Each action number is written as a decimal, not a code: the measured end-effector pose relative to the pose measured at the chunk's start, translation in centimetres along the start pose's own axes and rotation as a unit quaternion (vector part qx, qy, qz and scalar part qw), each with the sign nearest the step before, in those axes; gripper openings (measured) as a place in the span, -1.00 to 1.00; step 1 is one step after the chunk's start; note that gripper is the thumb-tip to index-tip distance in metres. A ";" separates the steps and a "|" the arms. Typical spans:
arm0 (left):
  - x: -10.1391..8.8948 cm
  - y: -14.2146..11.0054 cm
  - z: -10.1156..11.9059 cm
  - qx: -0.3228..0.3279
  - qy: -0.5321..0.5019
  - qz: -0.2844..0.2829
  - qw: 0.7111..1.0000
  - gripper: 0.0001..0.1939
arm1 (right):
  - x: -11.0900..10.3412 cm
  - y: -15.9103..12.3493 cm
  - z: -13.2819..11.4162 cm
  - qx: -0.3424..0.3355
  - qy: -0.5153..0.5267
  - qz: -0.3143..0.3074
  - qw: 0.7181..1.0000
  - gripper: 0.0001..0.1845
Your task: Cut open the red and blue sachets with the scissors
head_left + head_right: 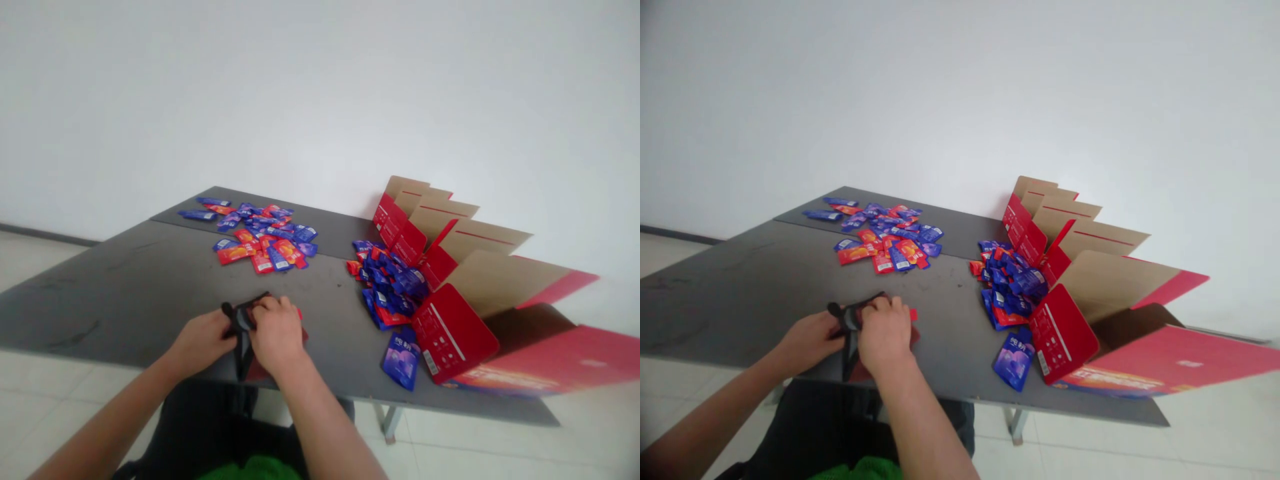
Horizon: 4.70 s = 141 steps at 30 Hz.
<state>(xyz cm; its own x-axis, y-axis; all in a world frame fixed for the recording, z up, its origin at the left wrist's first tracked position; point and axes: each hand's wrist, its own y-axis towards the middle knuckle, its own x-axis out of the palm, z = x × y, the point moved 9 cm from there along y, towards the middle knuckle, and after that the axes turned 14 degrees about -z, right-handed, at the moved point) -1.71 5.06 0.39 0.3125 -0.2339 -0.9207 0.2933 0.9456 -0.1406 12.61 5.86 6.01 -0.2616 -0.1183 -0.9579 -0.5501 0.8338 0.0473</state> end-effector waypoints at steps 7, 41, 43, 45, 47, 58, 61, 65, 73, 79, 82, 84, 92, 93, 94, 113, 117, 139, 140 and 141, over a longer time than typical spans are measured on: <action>-0.7 -0.5 1.2 0.029 -0.036 -0.006 0.999 -0.63 | -1.5 -0.8 8.6 0.177 -0.028 -0.004 0.984 -0.79; -0.5 -0.3 0.9 0.024 -0.022 -0.014 0.999 -0.66 | -2.6 -0.7 5.4 0.152 -0.027 0.031 0.988 -0.78; -0.1 -0.1 0.3 0.009 -0.006 -0.015 1.000 -0.74 | -1.7 -0.1 1.6 0.084 -0.021 0.038 0.996 -0.80; 0.0 -0.1 -0.1 -0.010 0.004 -0.014 1.000 -0.81 | 0.0 0.3 -0.6 0.049 -0.012 0.017 0.999 -0.82; -0.1 -0.2 0.0 -0.003 -0.009 -0.010 1.000 -0.79 | 0.9 0.3 0.0 0.059 -0.006 0.003 0.998 -0.82; -0.3 -0.3 0.1 0.020 -0.041 -0.028 0.999 -0.57 | -3.0 -6.9 15.0 0.281 -0.046 0.033 0.958 -0.79; -0.8 -0.1 0.5 0.045 -0.043 -0.066 0.996 -0.54 | -2.5 -8.3 14.5 0.284 -0.029 0.066 0.956 -0.74; -1.4 0.4 1.7 0.069 -0.039 -0.146 0.986 -0.45 | -2.1 -8.7 14.5 0.284 -0.010 0.075 0.956 -0.74; -1.1 2.5 4.3 0.047 0.043 -0.132 0.989 -0.39 | -2.3 -8.7 14.6 0.272 -0.003 0.080 0.959 -0.72; -3.0 4.5 5.5 0.055 0.076 -0.162 0.982 -0.76 | -2.2 -8.8 14.6 0.268 0.007 0.086 0.960 -0.73; -3.0 5.9 5.0 0.067 0.037 -0.214 0.974 -0.80 | -2.3 -8.9 14.6 0.265 0.020 0.089 0.960 -0.74; -2.4 6.6 4.3 0.063 0.004 -0.229 0.971 -0.73 | -2.2 -8.9 14.6 0.266 0.027 0.088 0.959 -0.75; -2.1 6.6 2.4 0.060 -0.050 -0.128 0.989 -0.59 | -2.5 -8.9 15.0 0.259 0.053 0.104 0.959 -0.74; -2.0 6.4 2.5 0.064 -0.060 -0.145 0.986 -0.60 | -2.7 -9.0 14.8 0.246 0.068 0.114 0.960 -0.73; -1.8 6.2 2.6 0.067 -0.076 -0.169 0.980 -0.61 | -2.9 -9.0 14.3 0.225 0.084 0.127 0.963 -0.71; 0.9 4.5 2.2 0.034 -0.288 -0.208 0.934 -0.63 | -1.5 -2.7 10.5 0.187 -0.027 -0.024 0.982 -0.82; 0.3 3.9 1.9 0.045 -0.251 -0.147 0.956 -0.72 | -4.9 -3.2 9.9 0.187 -0.013 0.049 0.981 -0.75; -0.2 2.5 2.5 0.043 -0.152 -0.060 0.986 -0.70 | -5.4 -3.5 7.5 0.102 0.004 0.083 0.991 -0.71; -0.2 2.5 2.5 0.043 -0.153 -0.054 0.986 -0.73 | -5.0 -2.8 5.7 0.047 0.008 0.074 0.996 -0.71; -0.3 2.6 2.5 0.045 -0.157 -0.046 0.986 -0.76 | -4.2 -2.1 4.0 -0.004 0.008 0.054 0.998 -0.73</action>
<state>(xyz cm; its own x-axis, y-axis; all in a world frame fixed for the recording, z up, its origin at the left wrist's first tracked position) 1.18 7.00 1.21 0.5399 -0.3904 -0.7457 0.4092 0.8959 -0.1728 18.02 6.71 8.81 -0.3331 -0.0370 -0.9422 -0.5250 0.8373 0.1527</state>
